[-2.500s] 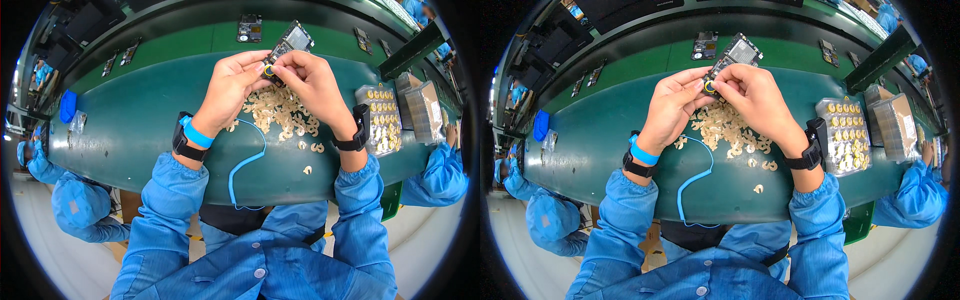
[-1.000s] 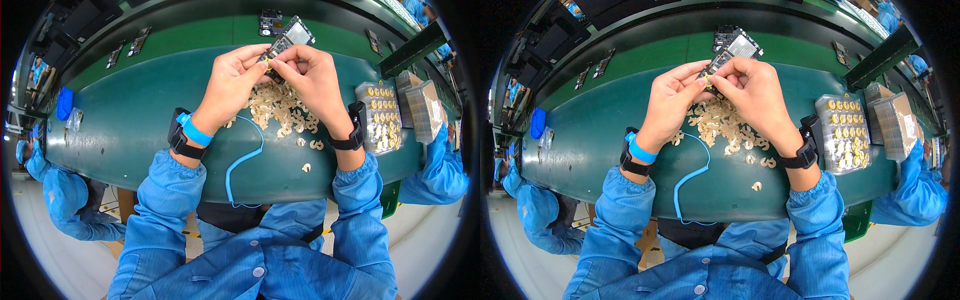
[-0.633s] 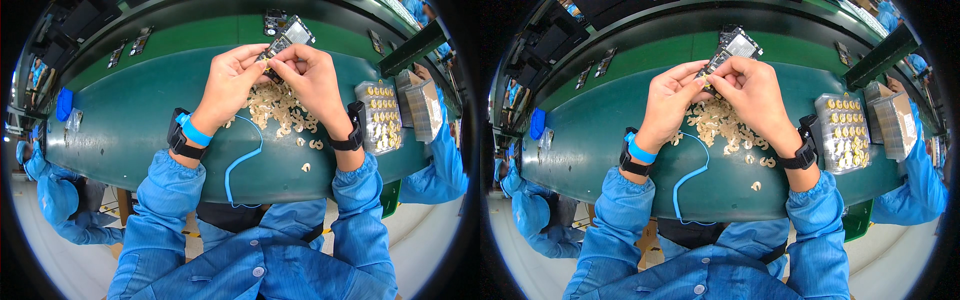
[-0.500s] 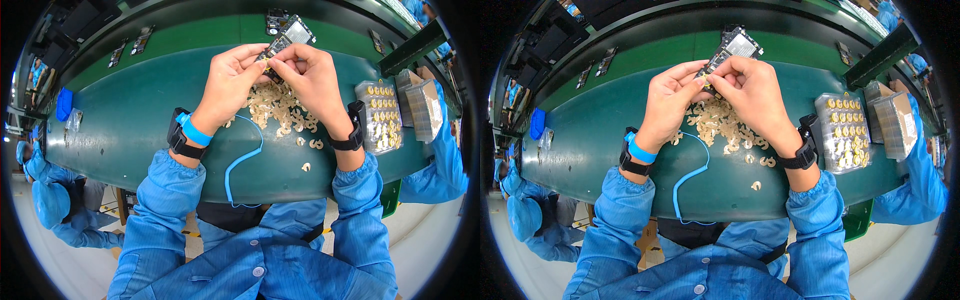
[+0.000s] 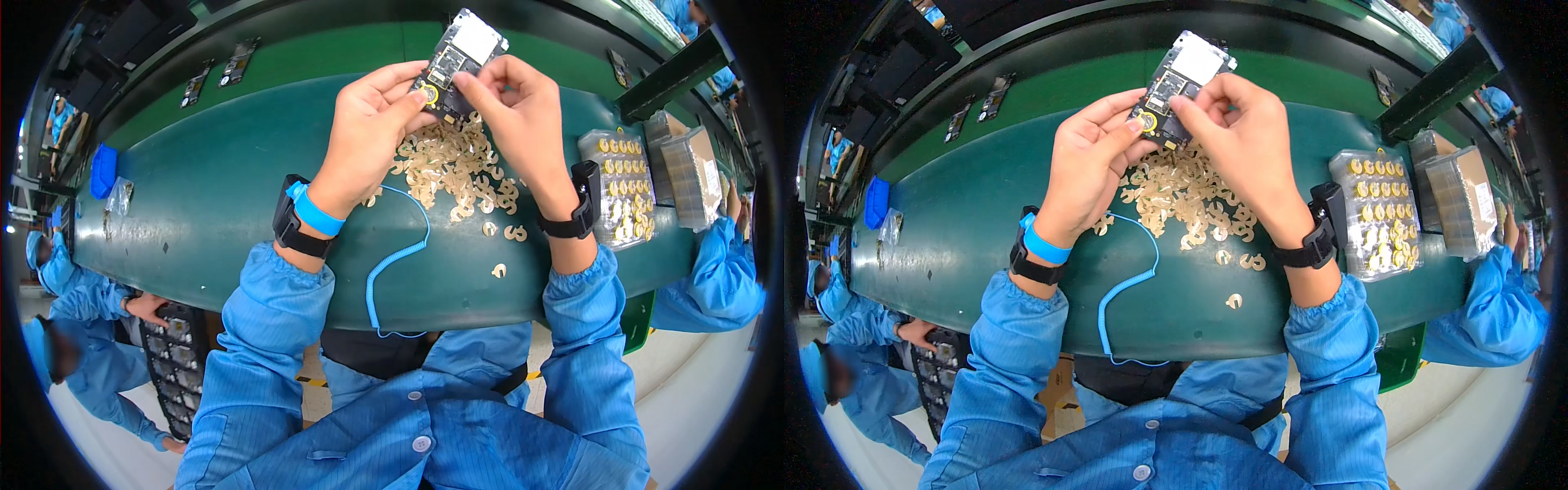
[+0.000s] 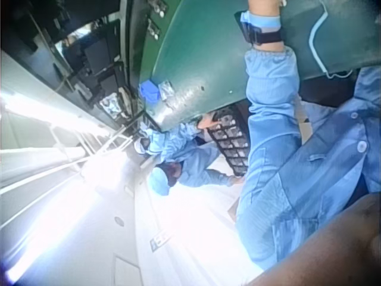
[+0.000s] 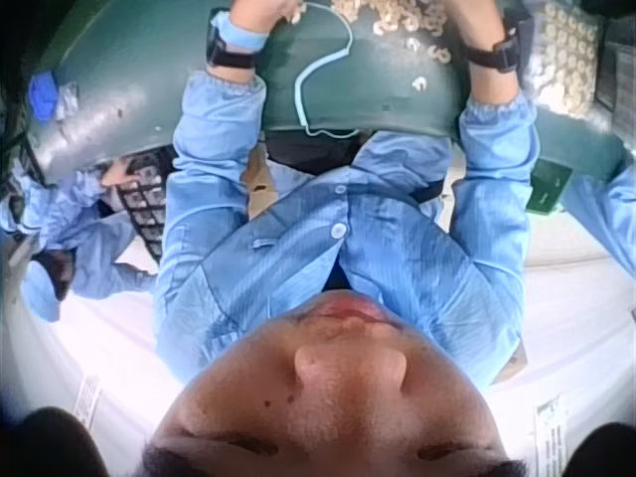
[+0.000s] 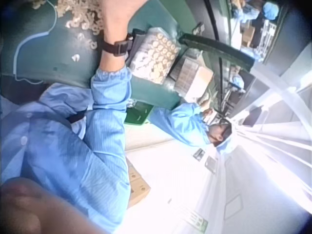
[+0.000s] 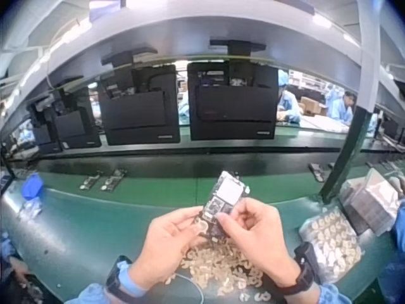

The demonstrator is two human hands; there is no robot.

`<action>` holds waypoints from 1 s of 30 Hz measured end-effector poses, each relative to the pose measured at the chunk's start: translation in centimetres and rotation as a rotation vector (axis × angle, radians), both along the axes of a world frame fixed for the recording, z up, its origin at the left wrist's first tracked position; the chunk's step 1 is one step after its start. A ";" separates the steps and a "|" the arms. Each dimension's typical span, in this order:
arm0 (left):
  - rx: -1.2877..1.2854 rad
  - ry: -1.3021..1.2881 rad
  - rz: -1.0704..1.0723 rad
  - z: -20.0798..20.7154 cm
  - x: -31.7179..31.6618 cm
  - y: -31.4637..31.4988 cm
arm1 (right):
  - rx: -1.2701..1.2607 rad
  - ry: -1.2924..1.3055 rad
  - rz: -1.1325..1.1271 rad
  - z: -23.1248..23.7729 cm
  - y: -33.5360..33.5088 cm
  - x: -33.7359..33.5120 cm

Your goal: Assembling electronic circuit boards and small components on a factory production line.

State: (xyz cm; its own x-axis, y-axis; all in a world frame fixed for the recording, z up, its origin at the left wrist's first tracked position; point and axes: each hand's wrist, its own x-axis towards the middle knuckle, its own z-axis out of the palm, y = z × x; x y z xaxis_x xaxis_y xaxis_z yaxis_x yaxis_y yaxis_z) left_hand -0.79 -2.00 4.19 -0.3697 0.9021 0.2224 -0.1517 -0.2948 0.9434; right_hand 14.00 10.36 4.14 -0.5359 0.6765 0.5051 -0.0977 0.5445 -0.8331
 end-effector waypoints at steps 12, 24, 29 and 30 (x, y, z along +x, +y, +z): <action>0.051 -0.057 -0.008 0.1 -0.1 -0.2 | -0.107 -0.013 -0.043 -1.7 -0.1 -1.0; 0.028 0.028 0.044 -0.3 0.3 -0.1 | -0.194 -0.040 -0.016 -1.8 -0.3 -1.0; 0.025 0.005 0.051 -0.3 0.2 -0.1 | -0.268 -0.010 0.055 -0.8 -1.1 -1.0; 0.025 -0.040 0.036 -0.2 0.1 -0.2 | -0.352 -0.004 0.107 -0.4 -1.4 -0.8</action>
